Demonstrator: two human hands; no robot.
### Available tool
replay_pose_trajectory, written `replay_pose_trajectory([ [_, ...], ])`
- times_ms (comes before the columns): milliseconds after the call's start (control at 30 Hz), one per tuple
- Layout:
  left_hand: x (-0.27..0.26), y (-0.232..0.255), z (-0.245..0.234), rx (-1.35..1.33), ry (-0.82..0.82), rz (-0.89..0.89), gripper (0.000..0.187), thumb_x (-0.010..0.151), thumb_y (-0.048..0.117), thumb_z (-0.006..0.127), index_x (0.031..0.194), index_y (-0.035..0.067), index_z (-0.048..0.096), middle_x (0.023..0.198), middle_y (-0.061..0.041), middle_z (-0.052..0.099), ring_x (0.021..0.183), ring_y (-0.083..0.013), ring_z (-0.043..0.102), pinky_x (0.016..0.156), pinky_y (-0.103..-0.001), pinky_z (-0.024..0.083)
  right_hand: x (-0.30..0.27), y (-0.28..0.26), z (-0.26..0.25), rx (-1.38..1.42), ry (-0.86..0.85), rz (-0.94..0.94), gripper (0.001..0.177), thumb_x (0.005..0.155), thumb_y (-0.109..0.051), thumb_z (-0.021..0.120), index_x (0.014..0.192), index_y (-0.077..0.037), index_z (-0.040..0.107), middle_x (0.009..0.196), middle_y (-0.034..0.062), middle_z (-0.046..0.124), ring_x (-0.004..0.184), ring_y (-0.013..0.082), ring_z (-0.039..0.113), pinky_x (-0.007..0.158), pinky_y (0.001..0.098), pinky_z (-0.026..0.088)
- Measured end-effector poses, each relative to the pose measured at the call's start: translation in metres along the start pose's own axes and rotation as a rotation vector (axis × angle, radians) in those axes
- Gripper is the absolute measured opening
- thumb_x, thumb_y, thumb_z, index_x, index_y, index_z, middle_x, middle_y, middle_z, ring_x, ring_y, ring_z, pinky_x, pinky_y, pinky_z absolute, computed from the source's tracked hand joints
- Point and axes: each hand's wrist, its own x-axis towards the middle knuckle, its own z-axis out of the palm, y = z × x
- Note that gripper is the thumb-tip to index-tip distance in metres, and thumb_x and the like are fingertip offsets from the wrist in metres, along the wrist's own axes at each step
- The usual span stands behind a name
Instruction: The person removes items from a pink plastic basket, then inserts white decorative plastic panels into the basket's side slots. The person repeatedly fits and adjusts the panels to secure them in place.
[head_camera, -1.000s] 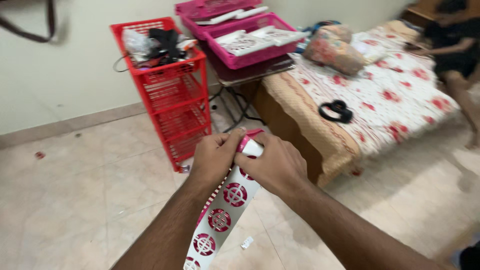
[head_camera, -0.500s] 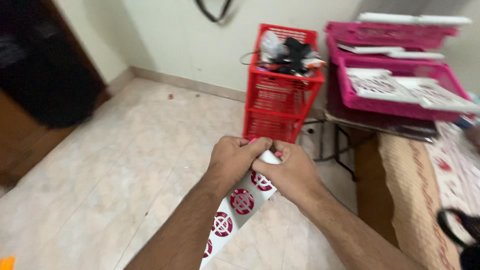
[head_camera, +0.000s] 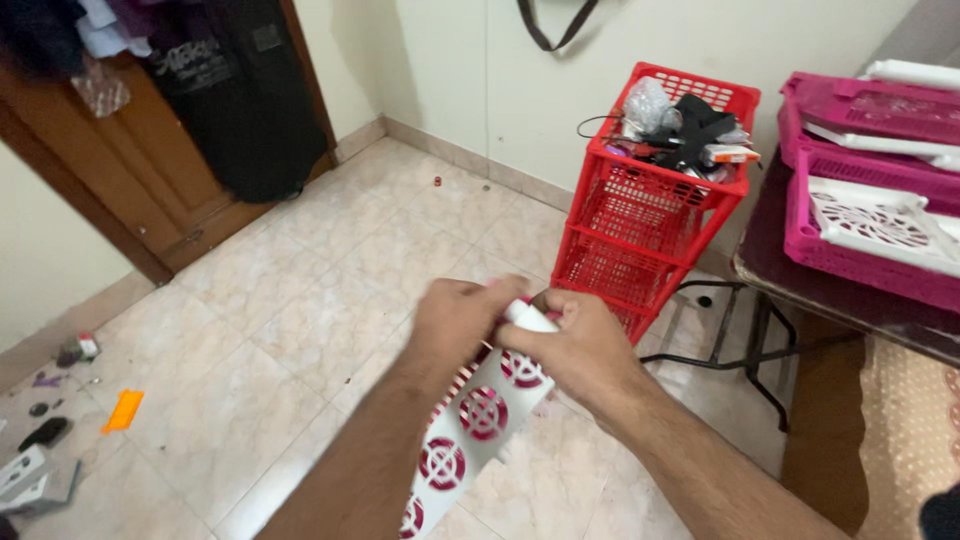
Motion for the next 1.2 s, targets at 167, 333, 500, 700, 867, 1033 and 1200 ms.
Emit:
replay_pose_trajectory([
  [167,0.007,0.01,-0.014,-0.016,-0.054,-0.001,0.052,0.078,0.046,0.073,0.085,-0.005,0.081,0.072,-0.016,0.078,0.059,-0.0206,0.071,0.057,-0.035,0.058,-0.006,-0.008,0.002,-0.109,0.064,0.051,0.041,0.075,-0.034,0.083,0.1,-0.002,0.075,0.077,0.0096,0.077,0.06,0.0164,0.07,0.051,0.0328,0.053],
  [333,0.022,0.02,-0.012,-0.118,-0.102,0.008,0.053,0.078,0.051,0.076,0.082,-0.002,0.078,0.072,-0.013,0.076,0.057,-0.0204,0.07,0.055,-0.035,0.056,0.004,-0.024,-0.011,-0.183,0.092,0.093,0.055,0.074,-0.043,0.085,0.098,0.004,0.072,0.074,0.0128,0.074,0.06,0.0178,0.069,0.051,0.0317,0.053],
  [500,0.024,0.027,-0.006,-0.071,-0.083,0.069,0.055,0.077,0.054,0.077,0.08,-0.001,0.078,0.071,-0.01,0.075,0.056,-0.0177,0.068,0.055,-0.033,0.055,0.011,-0.016,-0.023,-0.063,0.204,0.027,0.077,0.075,-0.045,0.079,0.13,-0.002,0.048,0.102,0.0157,0.071,0.077,0.0184,0.071,0.061,0.0349,0.057],
  [700,0.038,0.045,-0.012,-0.183,0.053,-0.025,0.072,0.079,0.066,0.07,0.099,-0.003,0.074,0.086,-0.011,0.078,0.069,-0.0191,0.073,0.064,-0.036,0.061,-0.028,0.028,0.004,0.062,0.306,-0.037,0.088,0.083,-0.048,0.076,0.143,-0.001,0.033,0.13,0.0196,0.06,0.099,0.0236,0.071,0.084,0.0384,0.062],
  [867,0.037,0.058,-0.01,-0.265,-0.056,-0.11,0.089,0.085,0.08,0.045,0.121,-0.001,0.058,0.116,-0.019,0.071,0.105,-0.0242,0.069,0.086,-0.044,0.063,-0.056,0.033,0.042,0.019,0.108,0.281,0.097,0.077,-0.042,0.083,0.149,-0.01,0.027,0.132,0.0191,0.058,0.093,0.0273,0.08,0.082,0.0405,0.066],
  [1033,0.034,0.067,-0.012,-0.372,-0.197,-0.141,0.089,0.087,0.08,0.031,0.124,0.007,0.065,0.122,-0.017,0.071,0.113,-0.0252,0.069,0.094,-0.045,0.06,-0.054,0.01,0.039,-0.025,0.174,0.2,0.089,0.075,-0.036,0.082,0.144,-0.008,0.033,0.115,0.0195,0.072,0.083,0.0243,0.081,0.075,0.0378,0.066],
  [1200,0.037,0.076,-0.016,-0.519,-0.214,-0.131,0.085,0.092,0.079,0.036,0.117,0.004,0.068,0.105,-0.013,0.063,0.094,-0.0229,0.062,0.087,-0.043,0.059,-0.049,-0.005,0.033,-0.047,0.253,0.125,0.071,0.073,-0.031,0.085,0.126,-0.005,0.045,0.098,0.0177,0.078,0.078,0.0221,0.081,0.073,0.0368,0.065],
])
